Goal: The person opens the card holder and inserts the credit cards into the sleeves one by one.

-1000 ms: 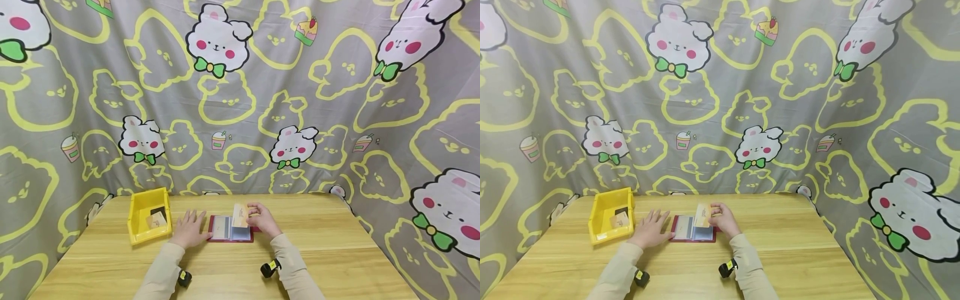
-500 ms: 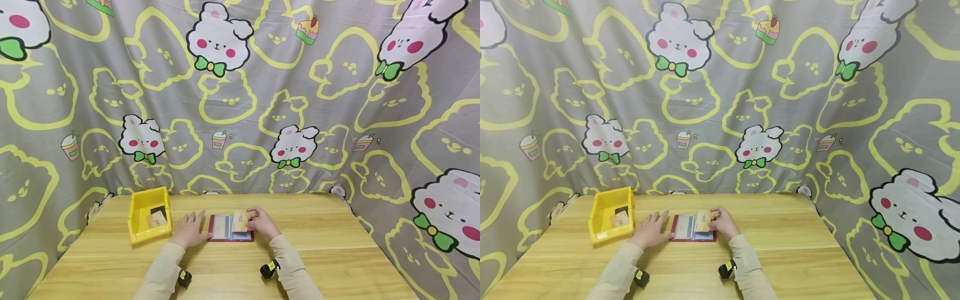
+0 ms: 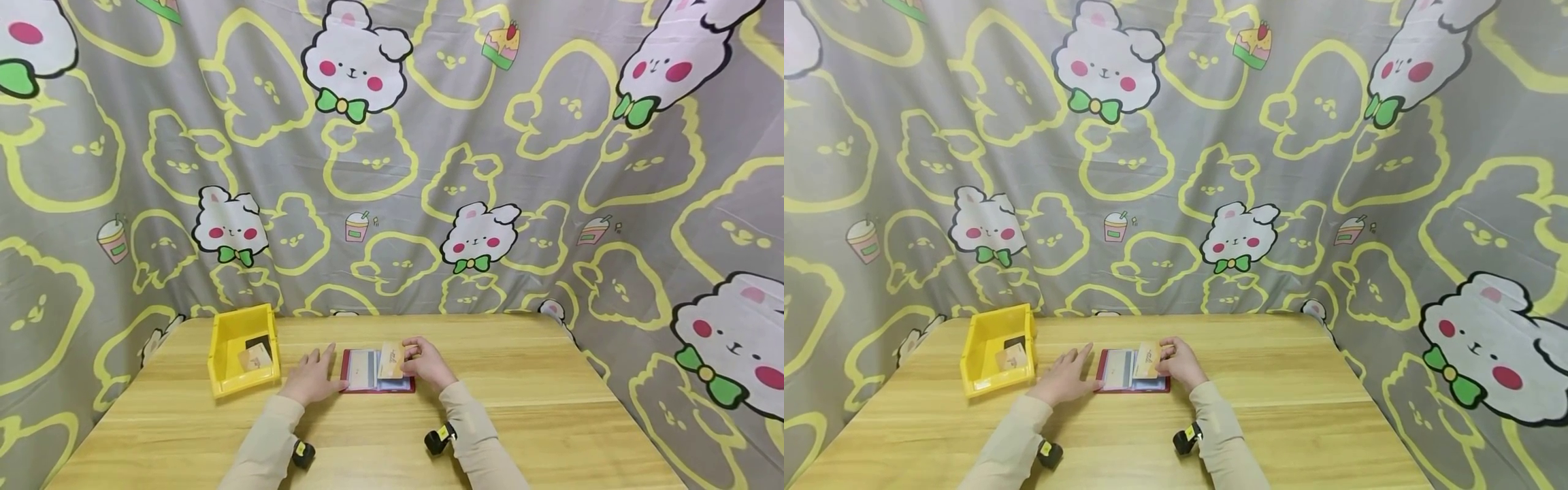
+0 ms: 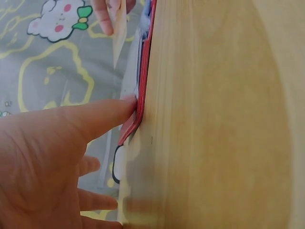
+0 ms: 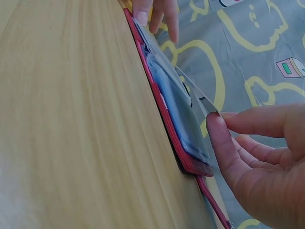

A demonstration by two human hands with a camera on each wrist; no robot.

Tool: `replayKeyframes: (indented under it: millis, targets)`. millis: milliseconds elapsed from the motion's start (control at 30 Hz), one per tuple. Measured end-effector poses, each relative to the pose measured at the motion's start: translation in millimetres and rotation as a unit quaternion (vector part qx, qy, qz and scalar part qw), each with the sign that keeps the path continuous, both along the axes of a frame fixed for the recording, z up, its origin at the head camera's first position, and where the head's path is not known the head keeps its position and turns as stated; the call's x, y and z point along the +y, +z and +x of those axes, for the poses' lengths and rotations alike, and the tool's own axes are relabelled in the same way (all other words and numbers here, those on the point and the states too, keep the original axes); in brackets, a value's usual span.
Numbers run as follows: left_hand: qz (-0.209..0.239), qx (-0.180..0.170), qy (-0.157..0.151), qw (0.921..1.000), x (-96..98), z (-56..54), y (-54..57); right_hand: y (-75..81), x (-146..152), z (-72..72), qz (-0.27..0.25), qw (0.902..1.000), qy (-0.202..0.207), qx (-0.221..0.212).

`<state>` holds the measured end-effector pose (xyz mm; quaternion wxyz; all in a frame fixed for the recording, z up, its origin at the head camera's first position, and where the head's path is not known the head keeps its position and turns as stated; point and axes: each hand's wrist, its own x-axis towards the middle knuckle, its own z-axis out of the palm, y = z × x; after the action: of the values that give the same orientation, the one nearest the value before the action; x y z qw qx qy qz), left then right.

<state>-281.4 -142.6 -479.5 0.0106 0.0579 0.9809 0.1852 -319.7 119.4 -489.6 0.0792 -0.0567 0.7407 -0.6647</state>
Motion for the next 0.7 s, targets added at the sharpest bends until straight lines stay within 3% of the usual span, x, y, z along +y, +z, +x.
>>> replayKeyframes:
  millis: [333, 700]
  targets:
    - [0.001, -0.003, -0.001, 1.0000, 2.8, -2.2, -1.0, -2.8, -1.2, -0.1, 0.005, 0.9999, 0.011, 0.008]
    - [-0.004, -0.011, 0.016, 0.9998, 5.7, -2.4, 0.7, -3.3, -4.4, -0.3, 0.017, 0.9998, 0.008, 0.009]
